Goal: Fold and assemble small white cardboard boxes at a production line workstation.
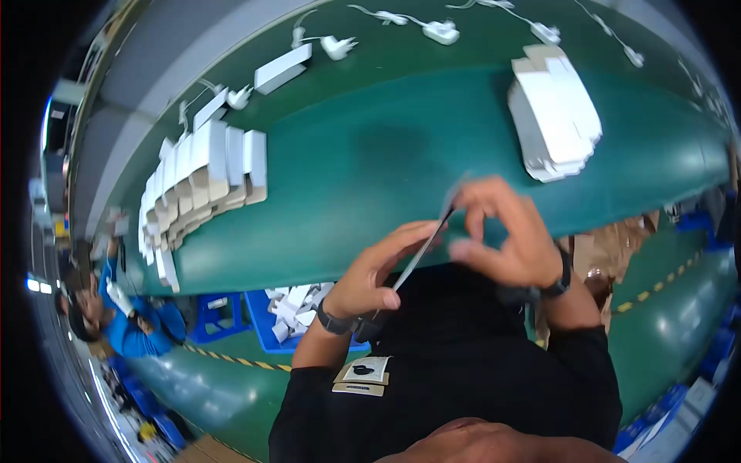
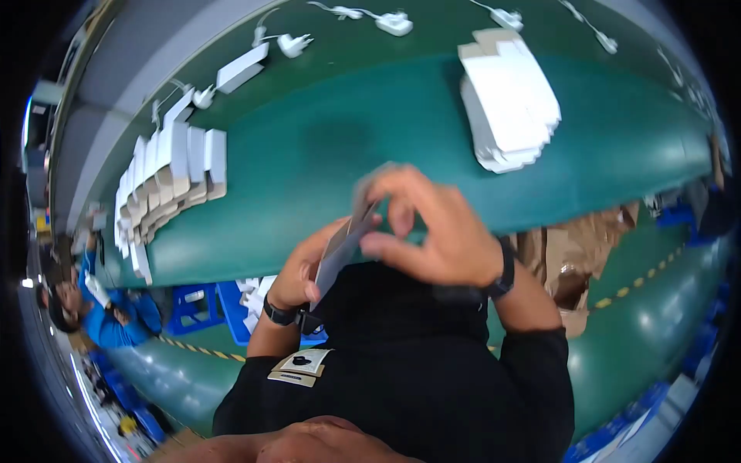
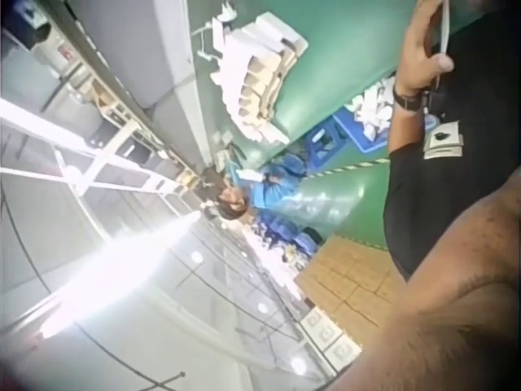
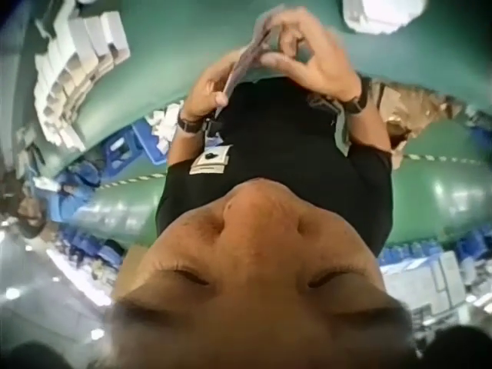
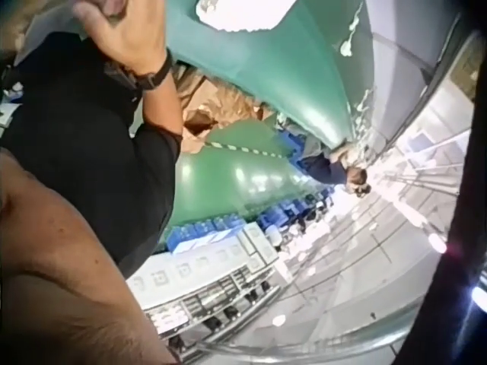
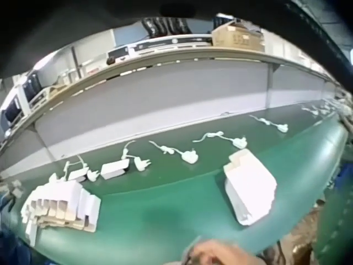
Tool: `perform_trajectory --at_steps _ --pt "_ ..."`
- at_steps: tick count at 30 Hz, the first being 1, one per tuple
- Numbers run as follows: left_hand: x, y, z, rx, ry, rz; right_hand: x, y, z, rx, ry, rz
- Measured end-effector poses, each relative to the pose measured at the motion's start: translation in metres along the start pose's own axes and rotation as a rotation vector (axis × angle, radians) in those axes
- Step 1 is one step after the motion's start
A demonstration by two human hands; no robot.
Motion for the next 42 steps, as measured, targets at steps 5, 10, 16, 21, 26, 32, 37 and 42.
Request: perform_trajectory --at_steps 5,10,16,21,26,32,37,42 --pt "0.002 -0.011 0.003 -0.141 -0.082 -0.154 -0.020 -0.003 0.003 0.543 -0.360 -0.187" --pt "0.000 0.003 -0.008 -0.456 -0.114 -0.112 -0.028 -0.007 -0.003 -0.093 0.009 0.260" --pt "0.026 0.002 -0.010 -0.291 -0.070 -0.170 -0.048 -0.033 -0.011 -0.108 0.124 0.485" --pt "0.004 -0.014 0.001 -0.444 -0.222 -0.203 -0.034 -0.034 -0.015 -0.355 0.296 0.523" --pt "0.004 -0.011 0.002 -0.396 -0.183 -0.129 -0.031 -0.022 -0.014 -0.290 0.259 0.530" --pt "0.008 -0.011 -0.006 -0.239 -0.218 0.182 -0.024 -0.023 -0.007 -0.178 0.197 0.336" --pt "0.012 -0.011 -0.011 -0.249 -0.205 0.222 -0.029 -0.025 -0.009 -0.169 0.102 0.441" --pt "0.015 -0.009 -0.016 -0.266 -0.185 0.239 -0.032 -0.024 -0.008 -0.190 -0.005 0.576"
Point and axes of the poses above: each hand's wrist, its own z-axis towards the middle knuckle, its own y-axis out of the back of the hand, x = y × z, the point moved 7 cm from there along z, towards the middle knuckle, and after that the axes turned 3 degrees about y, right-handed, at the moved point
